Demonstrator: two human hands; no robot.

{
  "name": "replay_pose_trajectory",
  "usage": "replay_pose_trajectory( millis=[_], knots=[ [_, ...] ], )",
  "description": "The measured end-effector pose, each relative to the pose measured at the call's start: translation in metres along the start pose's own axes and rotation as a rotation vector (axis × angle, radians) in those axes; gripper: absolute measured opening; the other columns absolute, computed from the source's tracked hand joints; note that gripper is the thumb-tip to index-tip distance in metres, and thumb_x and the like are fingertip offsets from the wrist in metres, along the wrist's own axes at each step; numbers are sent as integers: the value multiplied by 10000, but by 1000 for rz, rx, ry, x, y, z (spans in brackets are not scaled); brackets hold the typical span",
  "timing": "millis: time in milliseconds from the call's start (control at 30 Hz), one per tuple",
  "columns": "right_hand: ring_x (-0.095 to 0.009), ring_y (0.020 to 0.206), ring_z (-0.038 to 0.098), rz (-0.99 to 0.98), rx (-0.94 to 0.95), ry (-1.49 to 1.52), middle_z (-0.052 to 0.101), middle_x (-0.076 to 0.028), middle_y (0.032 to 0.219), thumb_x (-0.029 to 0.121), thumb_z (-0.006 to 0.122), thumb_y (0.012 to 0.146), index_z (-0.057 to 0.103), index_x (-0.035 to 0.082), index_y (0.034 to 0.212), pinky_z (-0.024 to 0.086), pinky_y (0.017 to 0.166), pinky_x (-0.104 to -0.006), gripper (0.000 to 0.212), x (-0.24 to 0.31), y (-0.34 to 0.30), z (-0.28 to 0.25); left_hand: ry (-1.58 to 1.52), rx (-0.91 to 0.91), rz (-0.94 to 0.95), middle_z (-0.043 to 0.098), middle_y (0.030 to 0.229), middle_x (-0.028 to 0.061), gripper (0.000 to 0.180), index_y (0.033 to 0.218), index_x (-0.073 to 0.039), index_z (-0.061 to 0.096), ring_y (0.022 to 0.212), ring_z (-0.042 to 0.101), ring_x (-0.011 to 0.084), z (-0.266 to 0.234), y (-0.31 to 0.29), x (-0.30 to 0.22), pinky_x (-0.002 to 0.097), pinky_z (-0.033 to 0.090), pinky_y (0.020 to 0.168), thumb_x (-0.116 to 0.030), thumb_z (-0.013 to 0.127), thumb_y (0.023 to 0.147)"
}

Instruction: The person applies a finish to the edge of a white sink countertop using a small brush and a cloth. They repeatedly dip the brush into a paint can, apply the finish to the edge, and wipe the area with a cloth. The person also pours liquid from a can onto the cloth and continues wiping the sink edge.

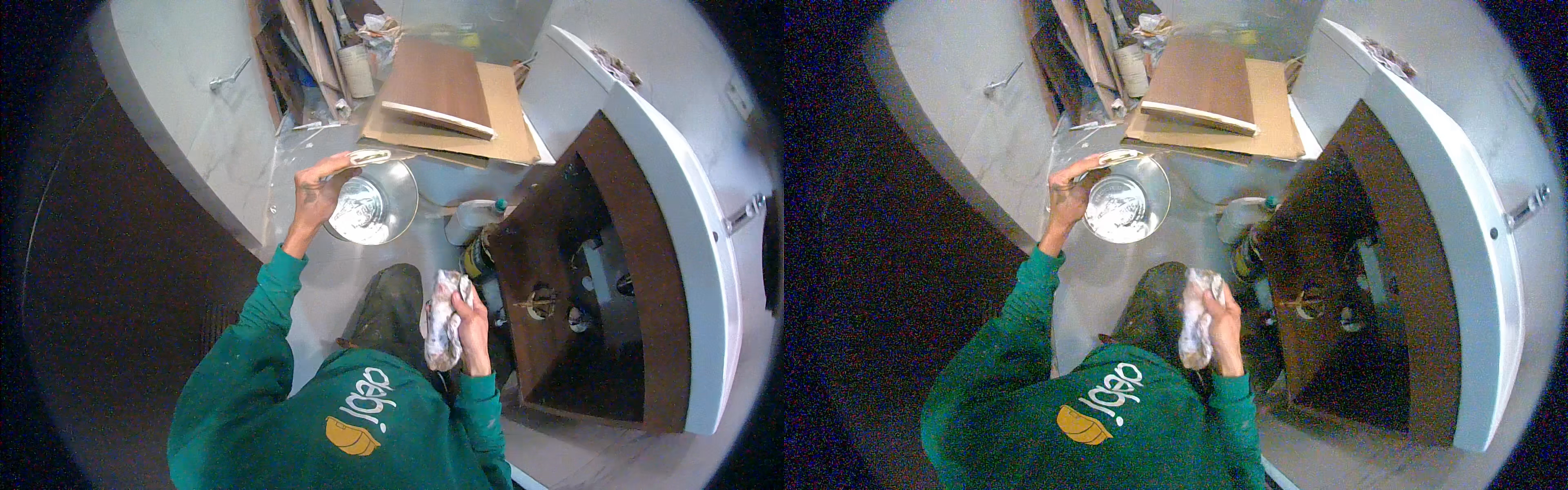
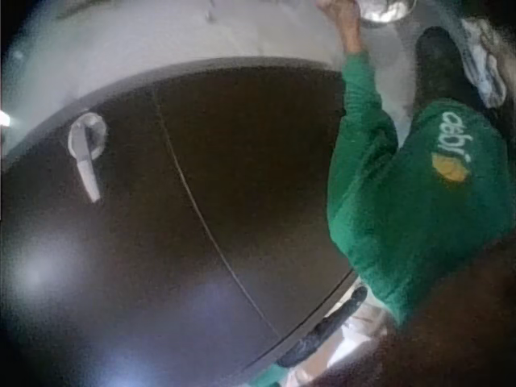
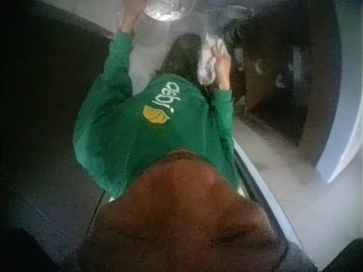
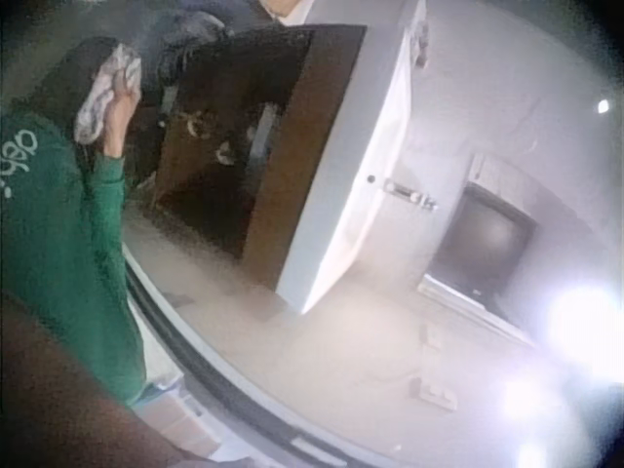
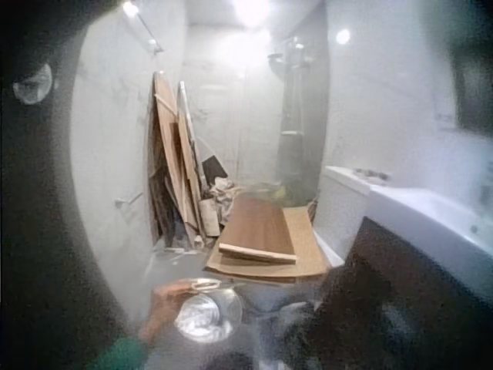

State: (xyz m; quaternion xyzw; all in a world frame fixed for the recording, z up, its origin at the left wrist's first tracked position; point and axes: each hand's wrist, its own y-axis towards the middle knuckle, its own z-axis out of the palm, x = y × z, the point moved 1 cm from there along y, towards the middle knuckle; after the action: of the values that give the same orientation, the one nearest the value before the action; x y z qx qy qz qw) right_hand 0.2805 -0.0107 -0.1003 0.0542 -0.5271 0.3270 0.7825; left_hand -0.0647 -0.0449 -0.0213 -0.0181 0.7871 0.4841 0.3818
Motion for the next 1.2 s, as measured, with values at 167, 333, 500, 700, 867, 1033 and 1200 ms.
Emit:
replay_pose_trajectory(
  millis=[167, 333, 500, 700, 867, 1033, 1200],
  knots=[
    [-295, 782, 717, -98, 2, 88, 694, -155, 1047, 24, 489, 971, 527, -7, 1315, 601, 714, -385, 348, 20, 6, 23, 39, 91, 174, 737, 1076, 152, 259, 1025, -41, 745, 1052, 704, 260, 14, 23, -51, 351, 544, 928, 62, 702, 791],
    [-317, 794, 722, -121, 26, 166, 694, -176, 1056, 13, 481, 961, 529, -1, 1305, 609, 695, -392, 348, 24, 3, 28, 68, 153, 317, 733, 1056, 170, 292, 1018, -44, 739, 1030, 709, 295, 26, 40, -78, 357, 555, 898, 78, 700, 757],
    [-298, 787, 718, -27, -24, 244, 697, -176, 1046, 78, 502, 979, 539, -26, 1277, 600, 674, -377, 318, 20, -1, 24, 36, 202, 403, 731, 1062, 152, 284, 1030, -46, 726, 1051, 697, 315, 44, 45, -92, 382, 546, 918, 36, 676, 762],
    [-297, 813, 721, -83, -53, 326, 700, -177, 986, 164, 513, 1007, 586, -52, 1185, 599, 689, -394, 290, 18, -4, 21, 87, 242, 574, 730, 1030, 131, 297, 1019, -43, 711, 1060, 689, 325, 50, 51, -121, 400, 547, 913, 44, 655, 741],
    [-220, 862, 693, -98, -50, 421, 696, -110, 1047, 150, 538, 990, 600, -8, 1210, 574, 748, -355, 277, 17, -5, 18, 133, 280, 697, 722, 982, 116, 287, 988, -36, 682, 1045, 686, 332, 53, 54, -150, 411, 546, 901, 37, 674, 711],
    [-292, 837, 711, -90, 69, 628, 696, -195, 1019, 200, 586, 966, 580, -19, 1223, 603, 748, -398, 338, 16, -7, 20, 133, 311, 824, 720, 996, 103, 297, 977, -33, 673, 1042, 685, 324, 55, 57, -173, 410, 546, 892, 0, 712, 685],
    [-307, 874, 716, -194, -48, 478, 688, -211, 996, 89, 623, 912, 569, -43, 1208, 618, 693, -410, 328, 21, -11, 28, 158, 370, 867, 719, 1011, 105, 315, 966, -32, 665, 1056, 682, 329, 59, 63, -184, 421, 546, 890, 6, 713, 657]
  ],
)
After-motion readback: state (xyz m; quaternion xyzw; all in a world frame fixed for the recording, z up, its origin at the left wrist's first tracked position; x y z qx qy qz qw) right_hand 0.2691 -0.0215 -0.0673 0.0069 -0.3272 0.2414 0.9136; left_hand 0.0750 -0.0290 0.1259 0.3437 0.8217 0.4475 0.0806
